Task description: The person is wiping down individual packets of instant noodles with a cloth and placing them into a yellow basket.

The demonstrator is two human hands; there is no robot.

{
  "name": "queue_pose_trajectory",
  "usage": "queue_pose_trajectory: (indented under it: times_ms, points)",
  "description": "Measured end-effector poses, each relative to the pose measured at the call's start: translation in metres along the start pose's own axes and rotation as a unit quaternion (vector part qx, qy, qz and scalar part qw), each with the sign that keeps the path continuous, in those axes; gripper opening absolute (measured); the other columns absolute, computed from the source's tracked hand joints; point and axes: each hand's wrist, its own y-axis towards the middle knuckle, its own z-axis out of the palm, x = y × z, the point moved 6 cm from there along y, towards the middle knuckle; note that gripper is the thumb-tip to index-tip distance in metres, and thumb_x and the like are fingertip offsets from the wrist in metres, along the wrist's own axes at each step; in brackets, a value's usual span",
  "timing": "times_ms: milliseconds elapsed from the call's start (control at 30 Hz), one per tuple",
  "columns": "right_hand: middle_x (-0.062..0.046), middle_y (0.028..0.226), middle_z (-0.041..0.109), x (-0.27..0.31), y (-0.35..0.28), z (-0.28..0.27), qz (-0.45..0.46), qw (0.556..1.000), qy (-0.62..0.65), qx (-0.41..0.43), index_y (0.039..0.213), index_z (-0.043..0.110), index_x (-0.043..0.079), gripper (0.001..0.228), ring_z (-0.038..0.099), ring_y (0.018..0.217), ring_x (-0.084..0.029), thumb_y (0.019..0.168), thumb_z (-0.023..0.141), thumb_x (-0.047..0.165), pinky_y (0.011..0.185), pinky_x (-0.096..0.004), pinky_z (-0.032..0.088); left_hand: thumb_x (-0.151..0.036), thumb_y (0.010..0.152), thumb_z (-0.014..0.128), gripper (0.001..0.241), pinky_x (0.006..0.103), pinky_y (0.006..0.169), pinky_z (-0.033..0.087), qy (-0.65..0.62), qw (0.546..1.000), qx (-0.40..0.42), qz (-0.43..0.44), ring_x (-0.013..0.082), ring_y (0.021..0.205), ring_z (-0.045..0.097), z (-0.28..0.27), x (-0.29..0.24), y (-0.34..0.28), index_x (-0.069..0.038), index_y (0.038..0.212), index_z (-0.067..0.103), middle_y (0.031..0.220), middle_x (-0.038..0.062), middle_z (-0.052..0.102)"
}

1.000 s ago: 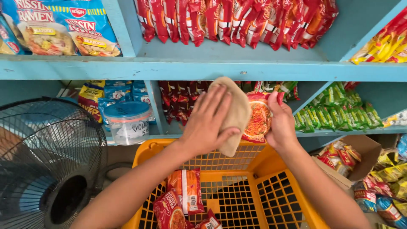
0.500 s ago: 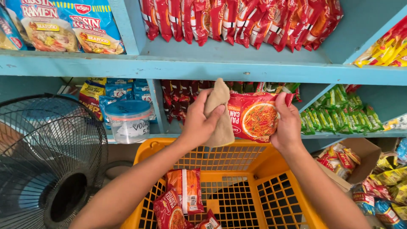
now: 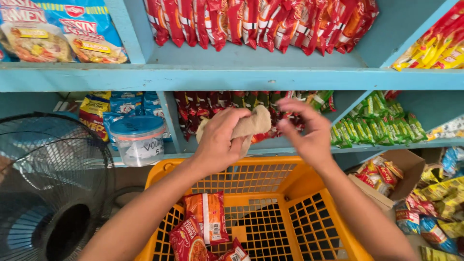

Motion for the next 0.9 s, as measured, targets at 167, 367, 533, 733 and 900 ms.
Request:
queue_pose_trajectory:
  times_ms: [167, 367, 533, 733, 900]
  points:
    - [-0.007, 0.072, 0.07, -0.005, -0.018, 0.022, 0.024, 0.993, -0.058, 0.105, 0.096, 0.078, 0.006, 0.03, 0.063, 0.069, -0.013, 0.071, 0.094, 0.012, 0.069, -0.031, 0.054, 0.003, 0.084, 0.07, 0.042, 0.0509, 0.09, 0.051, -0.002, 0.999, 0.044, 0.031, 0.0446, 0.105, 0.066, 0.01, 0.0, -0.006, 0.0, 0.125, 0.059, 0.112, 0.02, 0.068]
    - [-0.01, 0.072, 0.076, -0.011, -0.017, 0.008, 0.056, 0.997, 0.012, 0.056, 0.082, 0.079, 0.004, 0.006, 0.065, 0.072, -0.01, 0.083, 0.082, -0.001, 0.068, -0.032, 0.056, 0.003, 0.083, 0.073, 0.046, 0.0543, 0.089, 0.051, -0.037, 0.998, 0.038, -0.015, 0.0461, 0.102, 0.067, 0.005, -0.005, -0.003, -0.001, 0.126, 0.057, 0.109, 0.021, 0.068]
    - [-0.013, 0.079, 0.079, 0.009, -0.013, 0.013, 0.007, 0.997, 0.027, 0.067, 0.082, 0.08, 0.002, 0.007, 0.075, 0.077, -0.022, 0.084, 0.081, -0.004, 0.074, -0.038, 0.06, 0.0, 0.078, 0.078, 0.057, 0.0552, 0.089, 0.052, -0.069, 0.996, 0.026, -0.041, 0.0462, 0.102, 0.068, 0.01, -0.013, -0.004, -0.004, 0.13, 0.055, 0.107, 0.021, 0.068]
    - [-0.019, 0.083, 0.078, 0.026, -0.01, 0.007, -0.061, 0.996, 0.022, 0.068, 0.086, 0.079, -0.001, 0.006, 0.079, 0.083, -0.035, 0.085, 0.077, -0.006, 0.079, -0.045, 0.062, -0.006, 0.075, 0.078, 0.055, 0.0495, 0.081, 0.054, -0.105, 0.992, 0.022, -0.067, 0.0366, 0.092, 0.071, 0.01, -0.013, -0.005, -0.008, 0.125, 0.055, 0.097, 0.016, 0.072]
    - [-0.024, 0.087, 0.076, 0.019, -0.013, -0.016, -0.091, 0.995, 0.049, -0.002, 0.093, 0.076, -0.005, 0.006, 0.077, 0.088, -0.037, 0.091, 0.071, -0.008, 0.083, -0.045, 0.061, -0.003, 0.074, 0.075, 0.048, 0.0529, 0.076, 0.057, -0.127, 0.989, 0.008, -0.079, 0.0392, 0.083, 0.072, 0.001, -0.012, -0.001, -0.005, 0.119, 0.056, 0.091, 0.02, 0.073]
